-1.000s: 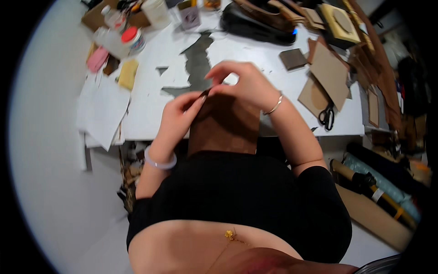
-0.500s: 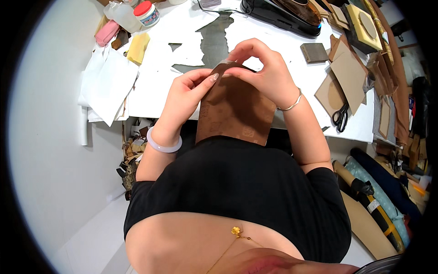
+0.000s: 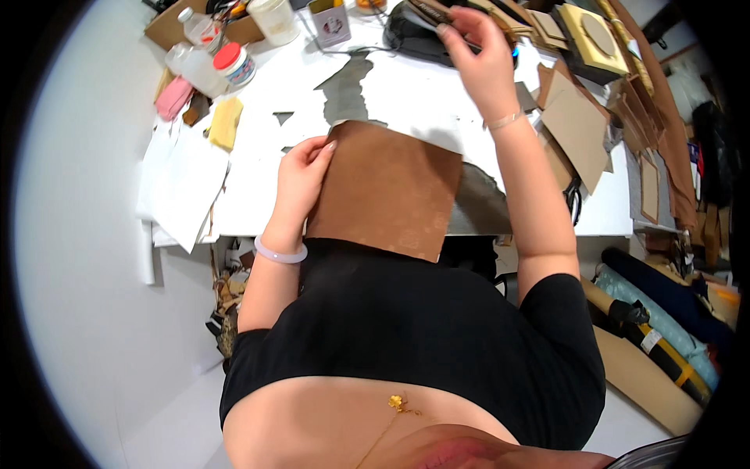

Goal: The person irons a piece of brown leather, then places a cardboard template on top and irons again. They then use scissors to trim the edges of the leather to match the template shape.

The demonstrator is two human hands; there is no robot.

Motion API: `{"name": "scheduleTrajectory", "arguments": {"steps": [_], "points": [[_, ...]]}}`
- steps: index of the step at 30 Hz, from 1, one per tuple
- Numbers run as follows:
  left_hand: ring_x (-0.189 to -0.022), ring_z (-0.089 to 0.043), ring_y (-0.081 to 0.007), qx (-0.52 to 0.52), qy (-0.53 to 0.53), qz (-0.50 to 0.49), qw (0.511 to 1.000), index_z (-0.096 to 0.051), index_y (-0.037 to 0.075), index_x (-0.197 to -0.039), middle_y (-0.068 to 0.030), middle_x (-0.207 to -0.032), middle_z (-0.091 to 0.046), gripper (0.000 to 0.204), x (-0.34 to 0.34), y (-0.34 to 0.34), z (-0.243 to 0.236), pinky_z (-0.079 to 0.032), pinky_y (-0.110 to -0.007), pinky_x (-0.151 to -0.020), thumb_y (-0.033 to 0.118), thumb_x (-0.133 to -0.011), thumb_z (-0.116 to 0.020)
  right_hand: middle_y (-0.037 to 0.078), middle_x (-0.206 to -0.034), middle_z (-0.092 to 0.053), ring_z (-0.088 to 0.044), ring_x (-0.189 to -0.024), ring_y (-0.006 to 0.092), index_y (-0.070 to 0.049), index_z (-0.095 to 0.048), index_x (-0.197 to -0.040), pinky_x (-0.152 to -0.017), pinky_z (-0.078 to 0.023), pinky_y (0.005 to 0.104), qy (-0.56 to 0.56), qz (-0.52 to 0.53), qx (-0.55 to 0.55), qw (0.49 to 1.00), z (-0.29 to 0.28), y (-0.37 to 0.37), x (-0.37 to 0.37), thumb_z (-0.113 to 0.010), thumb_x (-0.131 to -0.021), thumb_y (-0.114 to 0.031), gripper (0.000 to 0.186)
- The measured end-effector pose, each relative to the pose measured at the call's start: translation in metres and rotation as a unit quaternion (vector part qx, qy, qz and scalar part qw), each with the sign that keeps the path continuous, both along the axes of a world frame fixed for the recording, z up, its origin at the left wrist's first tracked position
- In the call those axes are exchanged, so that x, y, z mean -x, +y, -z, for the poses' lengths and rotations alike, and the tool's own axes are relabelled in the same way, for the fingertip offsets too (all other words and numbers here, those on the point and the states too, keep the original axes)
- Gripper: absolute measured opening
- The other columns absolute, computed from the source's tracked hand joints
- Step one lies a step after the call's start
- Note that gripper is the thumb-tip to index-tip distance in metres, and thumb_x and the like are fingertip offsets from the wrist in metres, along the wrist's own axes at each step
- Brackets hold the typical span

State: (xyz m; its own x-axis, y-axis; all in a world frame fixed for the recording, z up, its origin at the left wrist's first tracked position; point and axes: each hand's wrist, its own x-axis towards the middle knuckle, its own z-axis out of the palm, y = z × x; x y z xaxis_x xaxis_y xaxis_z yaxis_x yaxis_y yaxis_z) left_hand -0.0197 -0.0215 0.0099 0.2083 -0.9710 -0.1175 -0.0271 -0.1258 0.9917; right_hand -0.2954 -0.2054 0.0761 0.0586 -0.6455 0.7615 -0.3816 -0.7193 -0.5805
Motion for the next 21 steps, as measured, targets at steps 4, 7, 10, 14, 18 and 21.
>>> {"name": "scheduleTrajectory", "arguments": {"steps": [4, 7, 10, 14, 18, 21], "points": [[-0.092, -0.069, -0.0106, -0.029, -0.001, -0.007, 1.0, -0.062, -0.008, -0.13, -0.0093, -0.102, -0.075, 0.032, -0.011, 0.001, 0.022, -0.054, -0.023, -0.081, 0.008, -0.102, -0.066, 0.021, -0.128, -0.062, -0.063, -0.118, 0.0362, 0.001, -0.056, -0.132, -0.103, -0.05, 0.0448, 0.016, 0.124, -0.035, 0.992, -0.042, -0.059, 0.043, -0.072, -0.096, -0.022, 0.046], [-0.098, -0.07, -0.0119, 0.009, -0.004, 0.004, 1.0, -0.061, -0.007, -0.131, -0.01, -0.107, -0.075, 0.031, -0.008, 0.005, 0.026, -0.055, -0.025, -0.085, 0.005, -0.102, -0.065, 0.021, -0.125, -0.063, -0.062, -0.115, 0.0384, 0.001, -0.058, -0.131, -0.102, -0.05, 0.0429, 0.14, 0.212, 0.089, 0.963, -0.051, -0.067, 0.04, -0.073, -0.094, -0.02, 0.045], [-0.106, -0.07, -0.0145, 0.041, -0.037, 0.003, 0.998, -0.063, -0.006, -0.127, -0.0118, -0.115, -0.073, 0.027, -0.004, 0.008, 0.024, -0.055, -0.026, -0.093, 0.004, -0.102, -0.065, 0.012, -0.101, -0.073, -0.07, -0.094, 0.0284, -0.003, -0.071, -0.111, -0.083, -0.056, 0.0364, 0.079, -0.091, 0.005, 0.993, -0.026, -0.022, -0.003, -0.078, -0.091, -0.015, 0.024], [-0.107, -0.07, -0.0153, 0.028, -0.051, 0.0, 0.998, -0.065, -0.006, -0.124, -0.0108, -0.116, -0.074, 0.024, 0.003, 0.015, 0.006, -0.055, -0.027, -0.095, 0.004, -0.102, -0.064, 0.004, -0.112, -0.07, -0.066, -0.105, 0.0259, -0.013, -0.07, -0.107, -0.099, -0.048, 0.0412, 0.247, -0.194, 0.068, 0.947, 0.018, 0.075, -0.054, -0.083, -0.082, -0.015, 0.029], [-0.104, -0.071, -0.0146, 0.046, -0.073, 0.012, 0.996, -0.068, -0.004, -0.122, -0.0094, -0.114, -0.075, 0.022, 0.005, 0.023, -0.003, -0.056, -0.027, -0.094, 0.003, -0.102, -0.063, 0.001, -0.104, -0.067, -0.064, -0.095, 0.0219, -0.014, -0.071, -0.1, -0.094, -0.047, 0.0387, 0.21, -0.191, 0.058, 0.957, 0.044, 0.098, -0.077, -0.083, -0.079, -0.012, 0.024], [-0.1, -0.072, -0.0137, 0.049, -0.095, 0.017, 0.994, -0.068, -0.003, -0.122, -0.0081, -0.111, -0.076, 0.022, 0.004, 0.028, -0.005, -0.057, -0.027, -0.091, 0.003, -0.102, -0.063, -0.001, -0.101, -0.067, -0.063, -0.09, 0.0209, -0.016, -0.071, -0.094, -0.091, -0.046, 0.037, 0.193, -0.174, 0.071, 0.963, 0.056, 0.099, -0.084, -0.083, -0.078, -0.011, 0.02]]}}
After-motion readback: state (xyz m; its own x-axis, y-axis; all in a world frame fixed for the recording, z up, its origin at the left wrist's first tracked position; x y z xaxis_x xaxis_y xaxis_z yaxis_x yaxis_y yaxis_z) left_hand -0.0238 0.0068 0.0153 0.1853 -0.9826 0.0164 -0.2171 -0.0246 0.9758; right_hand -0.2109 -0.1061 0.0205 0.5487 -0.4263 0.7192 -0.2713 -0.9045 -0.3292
